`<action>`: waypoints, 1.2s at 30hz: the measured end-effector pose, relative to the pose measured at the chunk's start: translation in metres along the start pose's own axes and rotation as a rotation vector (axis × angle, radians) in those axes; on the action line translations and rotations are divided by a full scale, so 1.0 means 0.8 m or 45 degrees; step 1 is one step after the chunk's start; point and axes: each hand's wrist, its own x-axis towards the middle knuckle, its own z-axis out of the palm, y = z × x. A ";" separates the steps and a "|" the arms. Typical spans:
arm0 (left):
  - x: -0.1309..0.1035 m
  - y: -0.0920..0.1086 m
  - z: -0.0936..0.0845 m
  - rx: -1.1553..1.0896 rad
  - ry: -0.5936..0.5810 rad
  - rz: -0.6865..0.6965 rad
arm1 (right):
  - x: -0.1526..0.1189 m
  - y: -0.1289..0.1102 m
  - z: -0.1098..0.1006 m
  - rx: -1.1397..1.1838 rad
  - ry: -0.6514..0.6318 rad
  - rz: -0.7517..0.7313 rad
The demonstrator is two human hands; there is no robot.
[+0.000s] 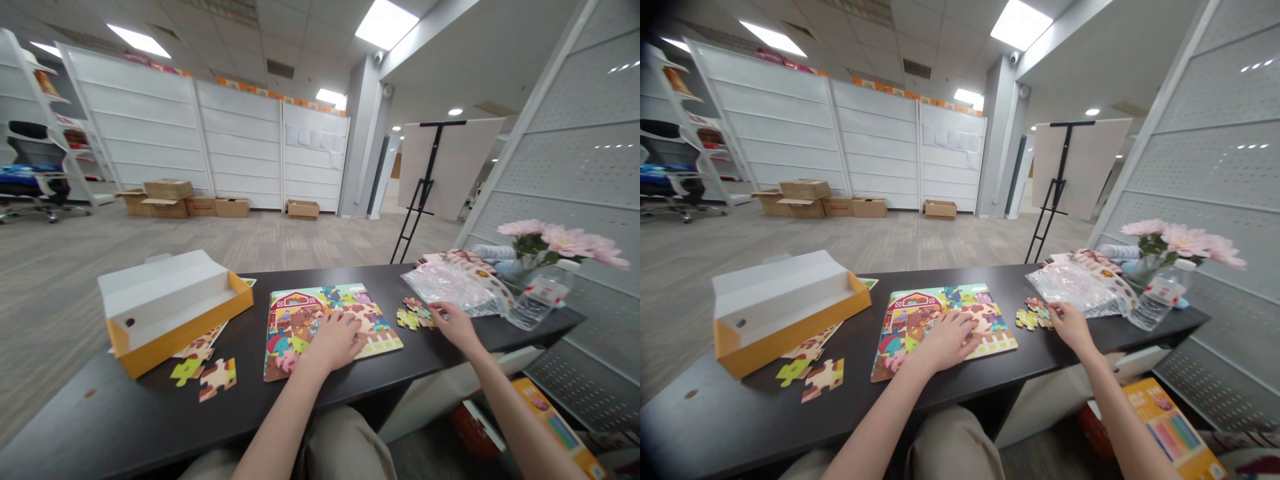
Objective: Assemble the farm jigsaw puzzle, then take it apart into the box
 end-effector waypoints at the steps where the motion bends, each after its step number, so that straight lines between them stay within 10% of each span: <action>1: 0.000 -0.001 0.001 0.000 0.005 0.003 | -0.006 0.001 -0.002 0.006 -0.023 -0.040; 7: 0.001 -0.002 0.001 -0.014 -0.010 0.014 | -0.029 -0.029 0.012 0.040 -0.124 -0.392; 13: -0.001 -0.002 -0.001 -0.015 -0.002 0.009 | 0.001 -0.001 0.034 -0.135 0.065 -0.139; 21: 0.000 -0.002 -0.005 -0.035 -0.035 0.009 | 0.022 0.014 0.049 -0.181 -0.101 0.005; 36: -0.002 -0.013 -0.009 -0.217 -0.010 0.017 | 0.010 -0.005 0.037 0.039 0.143 -0.164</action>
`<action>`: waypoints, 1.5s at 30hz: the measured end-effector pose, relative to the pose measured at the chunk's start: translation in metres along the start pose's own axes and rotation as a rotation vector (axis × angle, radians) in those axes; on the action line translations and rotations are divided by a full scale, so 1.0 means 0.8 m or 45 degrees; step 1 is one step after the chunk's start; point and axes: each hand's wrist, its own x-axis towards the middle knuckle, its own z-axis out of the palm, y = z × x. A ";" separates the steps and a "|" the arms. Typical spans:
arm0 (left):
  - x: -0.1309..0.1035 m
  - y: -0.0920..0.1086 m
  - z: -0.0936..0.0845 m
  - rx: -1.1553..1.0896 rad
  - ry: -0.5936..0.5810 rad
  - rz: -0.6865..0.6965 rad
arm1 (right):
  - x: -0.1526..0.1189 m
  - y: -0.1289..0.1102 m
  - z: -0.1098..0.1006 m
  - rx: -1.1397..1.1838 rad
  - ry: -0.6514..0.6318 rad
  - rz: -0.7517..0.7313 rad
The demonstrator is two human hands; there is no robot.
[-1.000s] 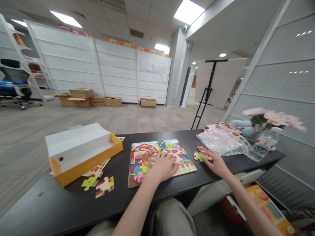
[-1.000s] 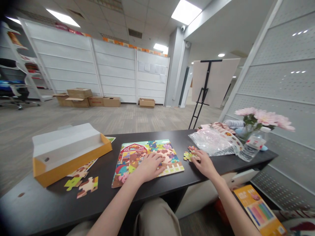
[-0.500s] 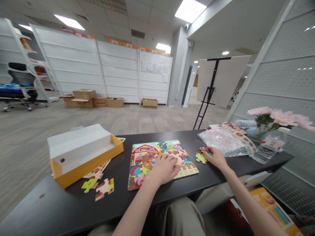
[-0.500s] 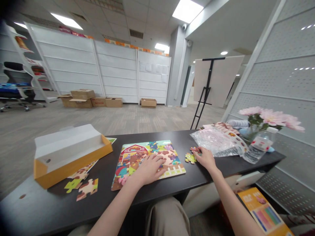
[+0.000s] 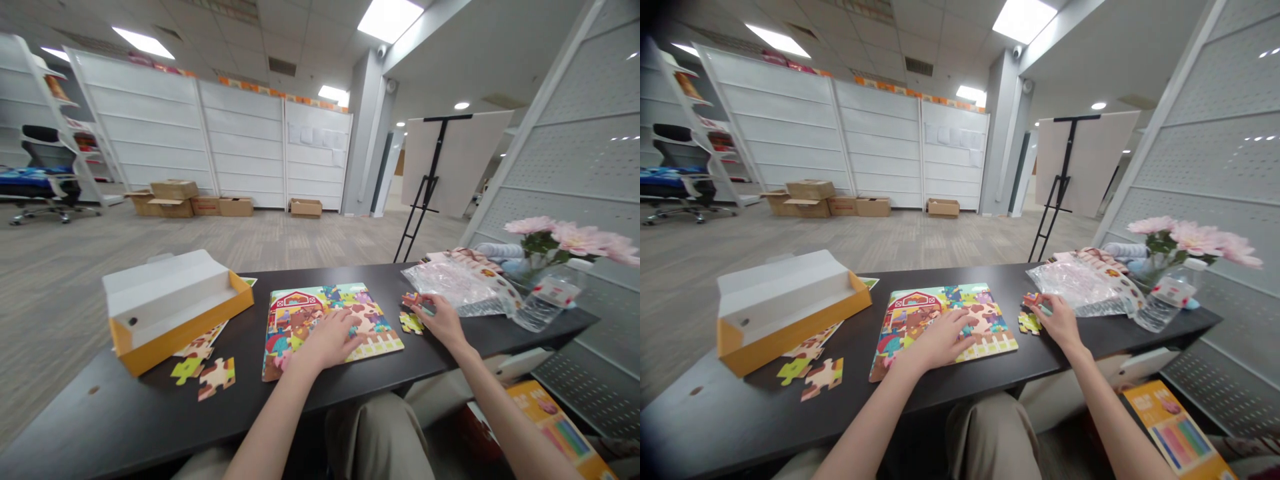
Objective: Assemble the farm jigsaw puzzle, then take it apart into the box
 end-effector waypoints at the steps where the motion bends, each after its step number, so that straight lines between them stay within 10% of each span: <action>1: -0.002 -0.006 -0.006 -0.045 0.024 -0.009 | 0.000 -0.005 -0.002 0.043 0.029 0.033; 8: -0.044 -0.078 -0.081 0.006 0.212 -0.385 | 0.011 -0.123 0.000 0.438 -0.101 -0.097; 17: -0.094 -0.093 -0.112 0.272 -0.082 -0.742 | 0.033 -0.331 0.070 0.417 -0.633 -0.746; 23: -0.099 -0.079 -0.108 0.355 -0.152 -0.737 | 0.018 -0.329 0.107 0.451 -0.742 -0.707; 45: -0.084 -0.061 -0.086 0.478 -0.124 -0.616 | 0.018 -0.314 0.114 0.641 -0.913 -0.802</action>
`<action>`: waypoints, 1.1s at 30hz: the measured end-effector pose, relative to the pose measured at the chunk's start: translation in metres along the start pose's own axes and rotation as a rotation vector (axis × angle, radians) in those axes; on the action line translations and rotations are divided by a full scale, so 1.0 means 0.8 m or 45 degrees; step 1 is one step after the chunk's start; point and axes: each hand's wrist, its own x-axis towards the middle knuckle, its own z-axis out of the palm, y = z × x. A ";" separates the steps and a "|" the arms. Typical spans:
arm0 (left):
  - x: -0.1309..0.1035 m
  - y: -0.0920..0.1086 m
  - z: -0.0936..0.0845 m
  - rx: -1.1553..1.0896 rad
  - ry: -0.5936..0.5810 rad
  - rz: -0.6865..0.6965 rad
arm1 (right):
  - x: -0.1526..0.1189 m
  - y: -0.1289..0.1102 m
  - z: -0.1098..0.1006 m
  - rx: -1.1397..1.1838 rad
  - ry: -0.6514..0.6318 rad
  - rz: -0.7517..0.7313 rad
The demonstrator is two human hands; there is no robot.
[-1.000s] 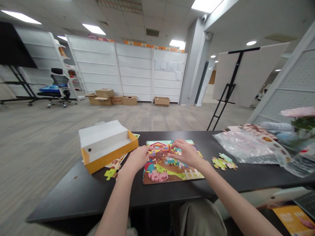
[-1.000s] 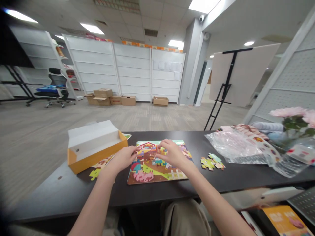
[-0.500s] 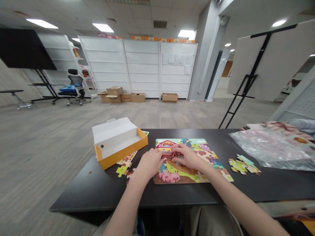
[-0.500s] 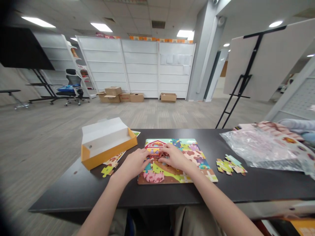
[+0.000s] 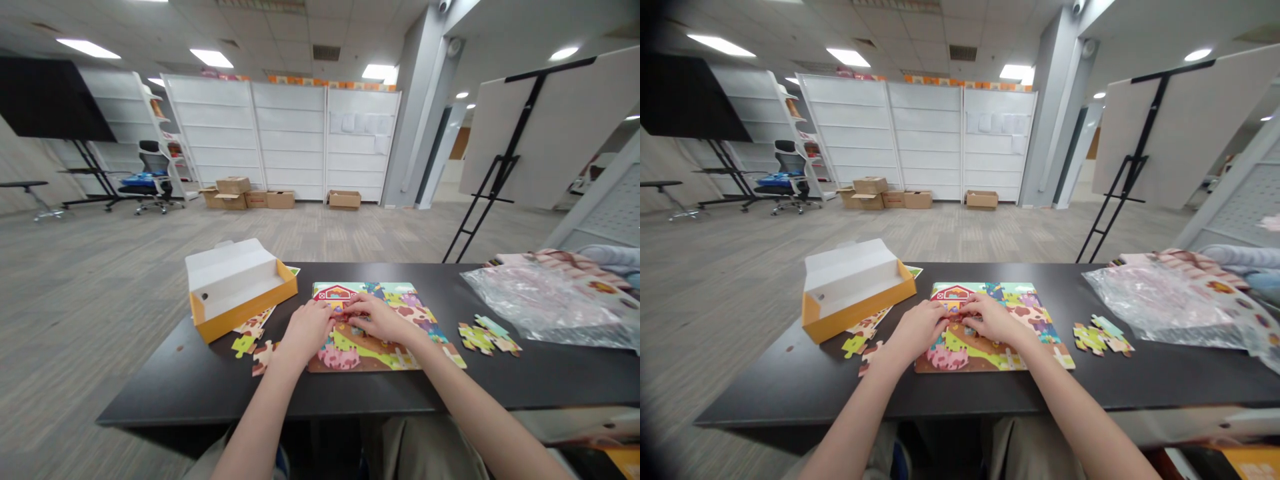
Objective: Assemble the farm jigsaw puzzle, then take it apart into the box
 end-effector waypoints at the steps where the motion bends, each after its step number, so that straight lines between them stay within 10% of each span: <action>1: 0.001 0.000 0.000 0.000 0.005 -0.004 | 0.001 0.002 0.001 0.007 0.007 -0.002; 20: 0.013 0.005 0.005 -0.108 0.006 0.020 | -0.011 -0.014 -0.011 -0.026 0.117 -0.042; 25: 0.018 0.011 0.002 -0.101 -0.033 -0.041 | -0.094 -0.035 -0.042 -0.062 0.416 0.131; 33: 0.024 0.013 -0.003 -0.150 -0.092 -0.086 | -0.277 0.052 -0.093 -0.610 0.640 0.918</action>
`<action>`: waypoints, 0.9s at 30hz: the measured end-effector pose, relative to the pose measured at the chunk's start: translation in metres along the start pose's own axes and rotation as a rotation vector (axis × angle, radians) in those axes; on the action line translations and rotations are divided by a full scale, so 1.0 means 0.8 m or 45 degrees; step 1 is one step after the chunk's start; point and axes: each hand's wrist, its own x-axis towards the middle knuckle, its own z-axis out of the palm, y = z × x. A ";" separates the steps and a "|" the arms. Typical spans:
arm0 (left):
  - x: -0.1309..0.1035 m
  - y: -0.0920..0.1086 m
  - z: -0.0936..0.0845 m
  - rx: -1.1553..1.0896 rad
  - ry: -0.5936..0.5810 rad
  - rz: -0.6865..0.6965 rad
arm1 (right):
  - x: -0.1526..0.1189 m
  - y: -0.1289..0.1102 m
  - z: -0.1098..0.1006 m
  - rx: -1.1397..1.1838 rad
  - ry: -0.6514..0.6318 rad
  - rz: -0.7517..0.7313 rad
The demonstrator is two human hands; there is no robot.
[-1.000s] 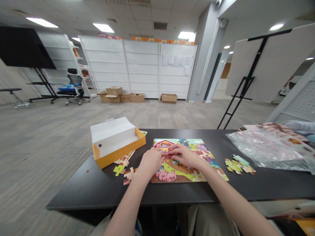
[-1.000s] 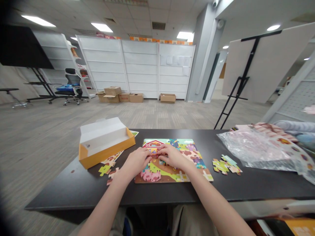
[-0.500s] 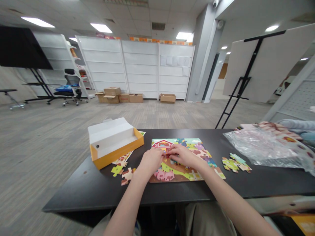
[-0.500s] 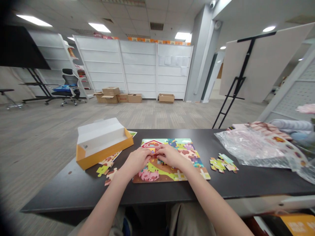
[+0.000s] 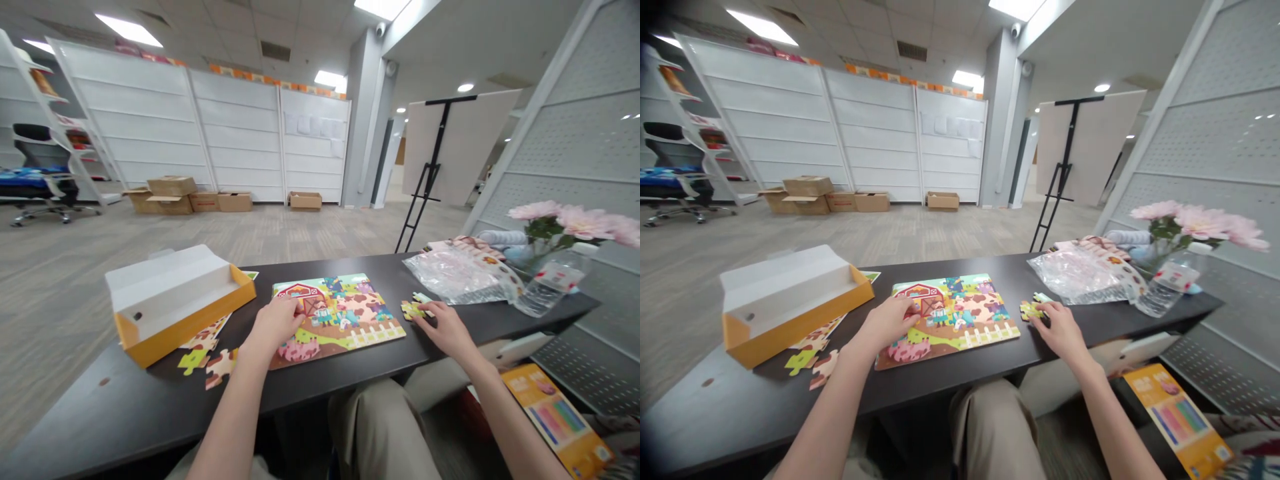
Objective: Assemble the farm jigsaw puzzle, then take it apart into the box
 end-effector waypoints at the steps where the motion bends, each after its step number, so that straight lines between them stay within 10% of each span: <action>1: 0.000 0.000 0.000 -0.009 -0.004 -0.001 | -0.004 0.010 -0.002 -0.039 -0.023 0.043; 11: -0.001 -0.003 0.006 0.019 0.007 0.030 | -0.004 -0.034 0.012 -0.339 0.007 0.179; 27: -0.008 -0.006 0.003 0.001 -0.011 0.082 | 0.021 -0.009 -0.002 0.002 -0.106 0.128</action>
